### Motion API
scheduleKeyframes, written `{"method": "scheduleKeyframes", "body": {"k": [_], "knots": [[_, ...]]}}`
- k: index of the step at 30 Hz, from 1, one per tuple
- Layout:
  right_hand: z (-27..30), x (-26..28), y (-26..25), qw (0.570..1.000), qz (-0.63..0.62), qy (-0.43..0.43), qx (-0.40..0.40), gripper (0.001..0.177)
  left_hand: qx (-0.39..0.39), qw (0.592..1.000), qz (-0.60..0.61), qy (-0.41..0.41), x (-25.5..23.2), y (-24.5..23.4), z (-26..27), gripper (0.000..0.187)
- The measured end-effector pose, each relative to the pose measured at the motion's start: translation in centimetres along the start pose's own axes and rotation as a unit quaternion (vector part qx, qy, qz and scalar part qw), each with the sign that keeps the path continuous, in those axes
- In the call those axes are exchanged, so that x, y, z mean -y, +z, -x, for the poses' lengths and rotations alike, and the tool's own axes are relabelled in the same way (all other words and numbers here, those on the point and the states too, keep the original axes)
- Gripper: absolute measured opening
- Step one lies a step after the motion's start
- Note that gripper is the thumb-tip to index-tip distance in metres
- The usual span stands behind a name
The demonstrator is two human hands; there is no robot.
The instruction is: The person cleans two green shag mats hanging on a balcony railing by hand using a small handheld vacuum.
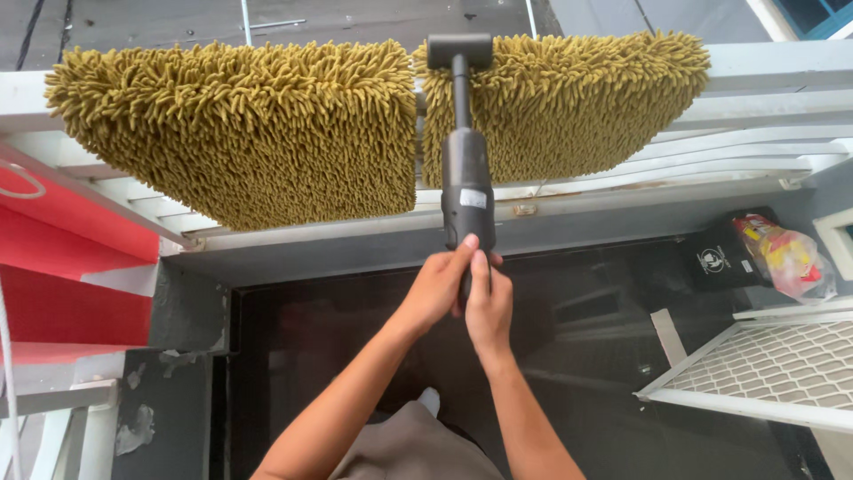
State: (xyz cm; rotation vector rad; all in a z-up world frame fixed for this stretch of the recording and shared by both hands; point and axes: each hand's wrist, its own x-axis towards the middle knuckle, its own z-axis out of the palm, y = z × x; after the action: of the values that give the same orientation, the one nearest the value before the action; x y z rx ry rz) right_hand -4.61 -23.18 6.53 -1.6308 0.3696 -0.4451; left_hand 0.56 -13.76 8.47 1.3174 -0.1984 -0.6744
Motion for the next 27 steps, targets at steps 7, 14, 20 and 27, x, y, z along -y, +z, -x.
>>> {"method": "scheduleKeyframes", "body": {"k": [7, 14, 20, 27], "knots": [[-2.2, 2.7, 0.6, 0.987, -0.146, 0.062, 0.028, 0.051, 0.013, 0.997, 0.003, 0.071, -2.2, 0.6, -1.1, 0.062], [2.0, 3.6, -1.0, 0.976, 0.025, -0.188, 0.104, 0.050, 0.032, 0.999, 0.032, 0.030, -5.1, -1.1, 1.4, 0.069], [-1.1, 2.6, 3.2, 0.998, -0.050, 0.004, 0.032, 0.048, 0.027, 0.999, 0.022, 0.034, -4.2, -3.1, -0.2, 0.062], [1.0, 1.4, 3.5, 0.998, -0.007, -0.032, -0.057, 0.053, -0.054, 0.992, 0.014, 0.115, 0.1, -3.4, 3.2, 0.031]]}}
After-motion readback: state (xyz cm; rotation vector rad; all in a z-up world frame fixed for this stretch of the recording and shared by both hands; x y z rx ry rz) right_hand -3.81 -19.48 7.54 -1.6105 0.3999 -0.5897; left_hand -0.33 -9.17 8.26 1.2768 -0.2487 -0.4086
